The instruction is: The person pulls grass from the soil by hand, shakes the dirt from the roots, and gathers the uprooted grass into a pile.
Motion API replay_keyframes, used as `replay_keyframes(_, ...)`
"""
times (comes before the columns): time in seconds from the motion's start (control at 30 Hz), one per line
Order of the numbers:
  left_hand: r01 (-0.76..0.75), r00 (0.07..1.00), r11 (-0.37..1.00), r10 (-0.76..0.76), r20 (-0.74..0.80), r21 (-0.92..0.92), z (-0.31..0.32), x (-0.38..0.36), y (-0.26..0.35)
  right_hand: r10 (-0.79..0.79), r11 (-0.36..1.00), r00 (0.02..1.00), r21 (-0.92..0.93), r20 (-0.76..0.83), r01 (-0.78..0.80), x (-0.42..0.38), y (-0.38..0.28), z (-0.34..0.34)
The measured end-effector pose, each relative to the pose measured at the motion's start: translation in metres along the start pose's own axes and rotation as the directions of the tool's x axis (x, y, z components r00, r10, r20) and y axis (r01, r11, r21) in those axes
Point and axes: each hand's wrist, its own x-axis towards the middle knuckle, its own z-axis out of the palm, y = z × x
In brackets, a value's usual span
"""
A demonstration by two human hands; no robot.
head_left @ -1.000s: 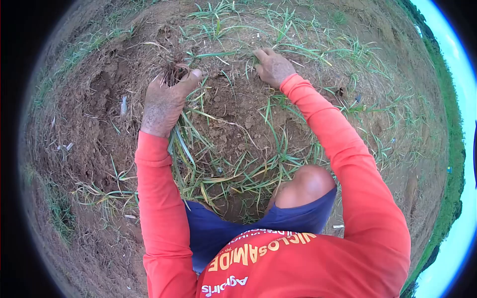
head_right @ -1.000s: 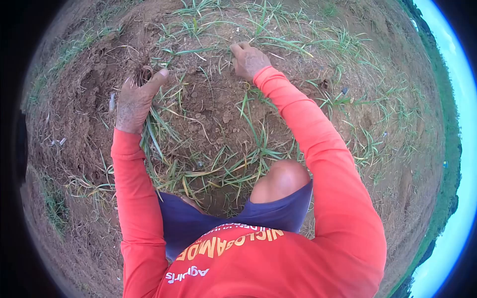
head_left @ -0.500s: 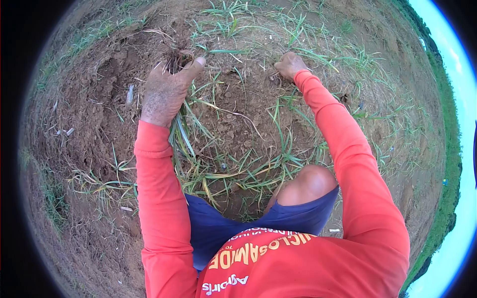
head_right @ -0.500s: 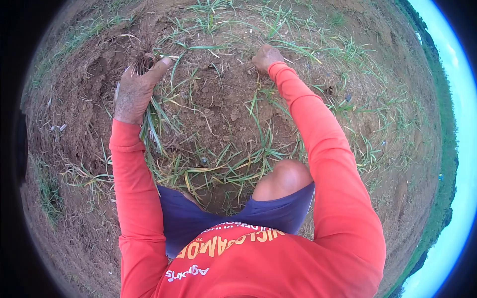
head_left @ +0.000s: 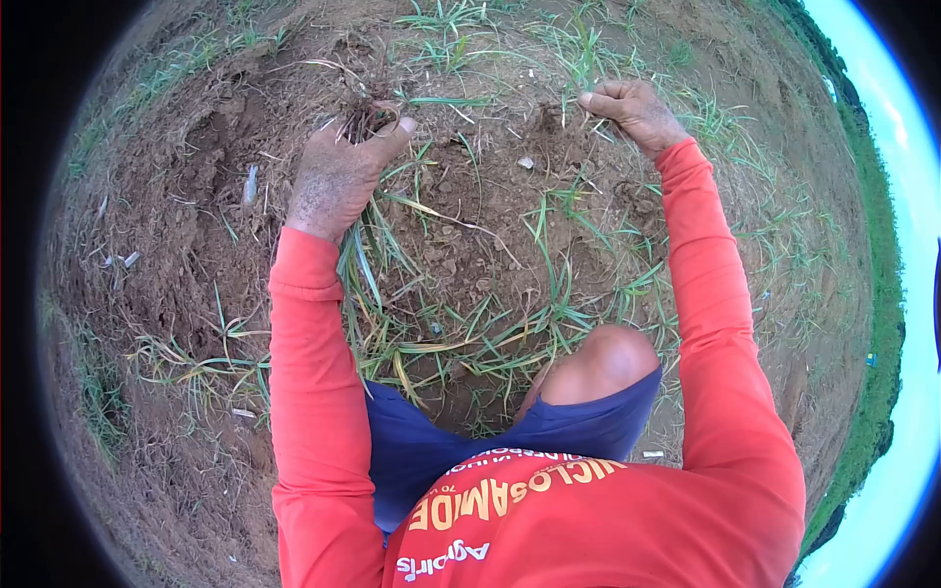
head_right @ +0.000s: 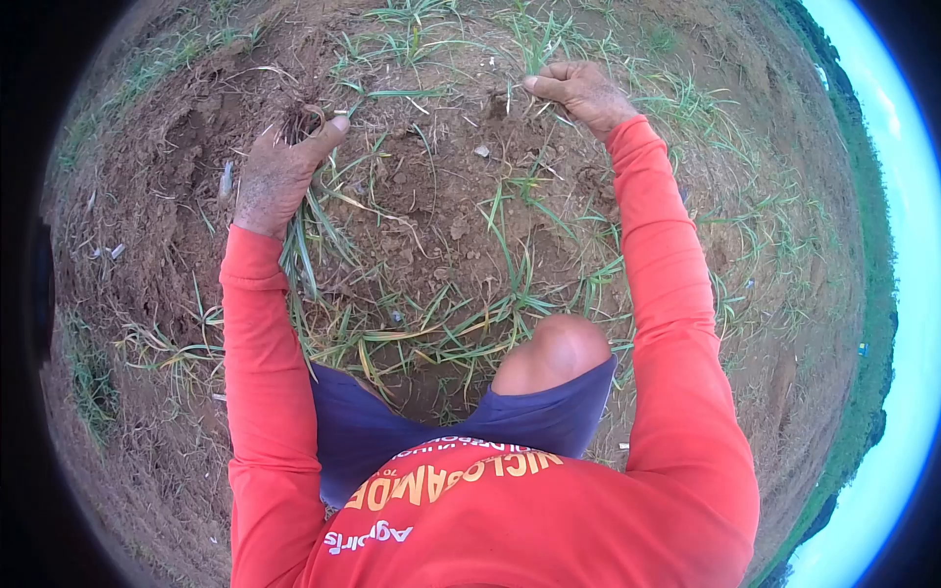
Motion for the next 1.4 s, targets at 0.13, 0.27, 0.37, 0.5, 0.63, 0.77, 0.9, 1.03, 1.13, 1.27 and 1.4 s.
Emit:
replay_keyframes(0.13,0.028,0.998,0.999,-0.027,0.048,-0.022,0.009,0.0,0.015,0.002,0.939,0.988,-0.338,-0.157,-0.056,0.002,0.037,0.021)
replay_keyframes(0.27,0.22,0.976,0.933,-0.211,0.061,-0.284,0.011,0.005,0.023,-0.058,0.997,0.998,-0.06,-0.029,0.056,-0.012,0.019,0.012)
replay_keyframes(0.37,0.245,0.968,0.88,-0.248,0.047,-0.406,0.02,0.01,0.036,-0.125,0.991,0.992,0.046,0.027,0.123,-0.022,-0.003,0.016)
replay_keyframes(0.5,0.156,0.985,0.899,-0.174,-0.006,-0.408,0.045,0.013,0.054,-0.233,0.965,0.97,0.138,0.075,0.221,-0.034,-0.042,0.041)
replay_keyframes(0.63,0.078,0.995,0.911,-0.046,0.087,-0.405,0.073,0.016,0.069,-0.48,0.862,0.875,0.221,0.064,0.457,-0.02,-0.053,0.105)
replay_keyframes(0.77,0.242,0.923,0.963,-0.191,0.334,-0.117,0.065,0.011,0.035,-0.321,0.923,0.887,0.318,0.334,0.214,-0.042,-0.071,0.106)
replay_keyframes(0.9,0.244,0.932,0.969,-0.24,0.272,0.017,0.029,0.011,0.03,-0.291,0.801,0.954,-0.529,0.064,0.28,0.058,0.015,0.097)
replay_keyframes(1.03,0.211,0.964,0.977,-0.208,0.168,0.0,0.019,0.006,0.012,-0.407,0.535,0.905,-0.77,0.126,0.348,0.137,0.075,0.058)
replay_keyframes(1.13,0.233,0.952,0.971,-0.24,0.192,0.057,0.013,0.004,0.005,-0.151,0.544,0.977,-0.813,0.149,0.208,0.13,0.04,0.046)
replay_keyframes(1.27,0.298,0.919,0.954,-0.294,0.262,0.026,-0.003,0.005,0.026,0.074,0.619,0.953,-0.763,0.293,0.187,0.159,0.047,0.026)
replay_keyframes(1.4,0.215,0.946,0.976,-0.205,0.253,-0.014,0.001,0.002,0.011,0.025,0.554,0.935,-0.783,0.354,0.282,0.151,0.046,0.028)
